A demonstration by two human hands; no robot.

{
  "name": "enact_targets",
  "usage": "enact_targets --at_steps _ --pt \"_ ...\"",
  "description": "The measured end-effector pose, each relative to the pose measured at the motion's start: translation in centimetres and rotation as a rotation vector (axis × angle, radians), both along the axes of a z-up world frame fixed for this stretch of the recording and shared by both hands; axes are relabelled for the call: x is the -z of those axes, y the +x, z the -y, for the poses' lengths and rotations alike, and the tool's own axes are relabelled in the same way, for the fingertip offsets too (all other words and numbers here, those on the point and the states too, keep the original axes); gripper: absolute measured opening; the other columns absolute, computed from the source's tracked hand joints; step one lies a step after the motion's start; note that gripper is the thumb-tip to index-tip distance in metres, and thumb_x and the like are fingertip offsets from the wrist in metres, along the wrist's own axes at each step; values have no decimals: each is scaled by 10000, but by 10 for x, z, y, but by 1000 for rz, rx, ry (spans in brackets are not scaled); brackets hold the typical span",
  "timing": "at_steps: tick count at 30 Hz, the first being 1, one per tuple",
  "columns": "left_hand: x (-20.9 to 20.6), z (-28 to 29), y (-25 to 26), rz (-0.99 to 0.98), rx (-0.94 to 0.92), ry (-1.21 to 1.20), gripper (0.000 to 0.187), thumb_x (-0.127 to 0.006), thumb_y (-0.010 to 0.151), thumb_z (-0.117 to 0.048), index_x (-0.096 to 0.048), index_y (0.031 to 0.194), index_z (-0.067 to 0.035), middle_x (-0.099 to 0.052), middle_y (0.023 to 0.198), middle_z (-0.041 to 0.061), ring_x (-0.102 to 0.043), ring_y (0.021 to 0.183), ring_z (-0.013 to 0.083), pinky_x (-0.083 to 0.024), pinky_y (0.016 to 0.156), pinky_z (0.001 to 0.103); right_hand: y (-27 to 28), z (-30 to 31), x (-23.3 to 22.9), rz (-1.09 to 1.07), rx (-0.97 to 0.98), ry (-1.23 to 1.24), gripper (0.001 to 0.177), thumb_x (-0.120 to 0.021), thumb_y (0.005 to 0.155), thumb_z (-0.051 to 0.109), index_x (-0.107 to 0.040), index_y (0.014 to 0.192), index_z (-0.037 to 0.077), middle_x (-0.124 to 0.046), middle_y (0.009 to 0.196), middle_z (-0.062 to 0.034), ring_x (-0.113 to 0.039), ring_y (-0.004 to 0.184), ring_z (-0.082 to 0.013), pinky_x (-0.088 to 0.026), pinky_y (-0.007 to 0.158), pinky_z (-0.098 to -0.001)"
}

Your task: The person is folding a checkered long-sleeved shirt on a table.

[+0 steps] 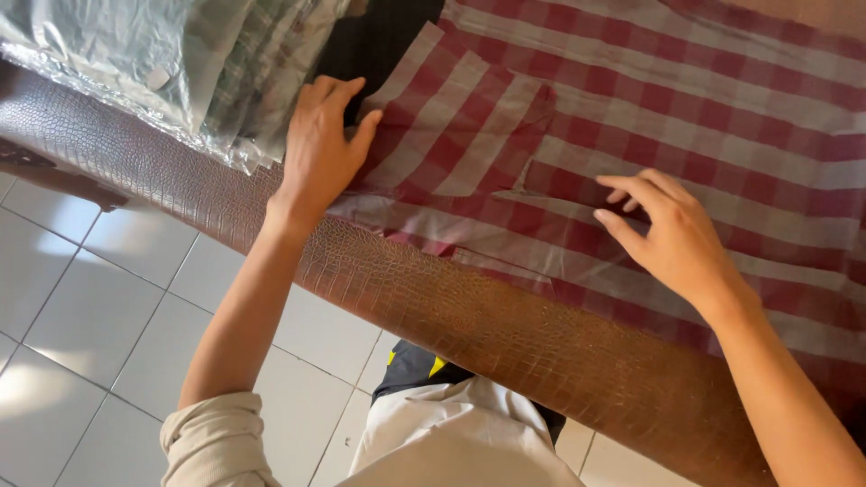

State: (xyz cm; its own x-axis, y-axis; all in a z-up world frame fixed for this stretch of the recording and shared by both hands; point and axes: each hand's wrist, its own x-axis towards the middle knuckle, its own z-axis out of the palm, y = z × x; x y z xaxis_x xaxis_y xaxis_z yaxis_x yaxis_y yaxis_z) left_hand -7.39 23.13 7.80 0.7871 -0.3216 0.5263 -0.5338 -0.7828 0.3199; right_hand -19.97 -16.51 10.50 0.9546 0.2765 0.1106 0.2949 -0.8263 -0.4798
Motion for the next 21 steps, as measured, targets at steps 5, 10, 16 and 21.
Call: enact_targets --at_steps 5,10,16,21 --pt "12 8 30 -303 -78 58 584 -694 970 -449 -652 1337 4 -647 1156 200 -571 1119 418 -463 913 515 18 -23 -2 -272 -7 -8 320 -721 941 228 -694 1250 153 -661 982 -15 -613 828 -169 -490 734 -344" --pt "20 0 62 -443 -42 -72 211 -778 893 -230 -653 1023 -122 -638 899 79 -577 815 267 -432 700 438 20 -24 11 -190 -49 53 199 -710 961 186 -697 1152 132 -641 978 -16 -602 826 -162 -480 740 -337" --pt "-21 3 64 -746 216 -404 158 -587 943 -39 -516 941 -180 -606 982 -15 -551 867 68 -466 696 266 2 -6 -23 -274 62 -192 381 -639 970 341 -643 1298 147 -694 1202 -63 -645 693 -201 -597 801 -399" --pt "-43 7 75 -911 282 -427 244 -733 1003 -172 -509 1100 -173 -600 1073 -19 -577 946 86 -517 811 246 -16 154 74 -130 186 -462 406 -658 931 546 -762 1111 197 -802 973 -1 -744 998 -209 -547 916 -343"
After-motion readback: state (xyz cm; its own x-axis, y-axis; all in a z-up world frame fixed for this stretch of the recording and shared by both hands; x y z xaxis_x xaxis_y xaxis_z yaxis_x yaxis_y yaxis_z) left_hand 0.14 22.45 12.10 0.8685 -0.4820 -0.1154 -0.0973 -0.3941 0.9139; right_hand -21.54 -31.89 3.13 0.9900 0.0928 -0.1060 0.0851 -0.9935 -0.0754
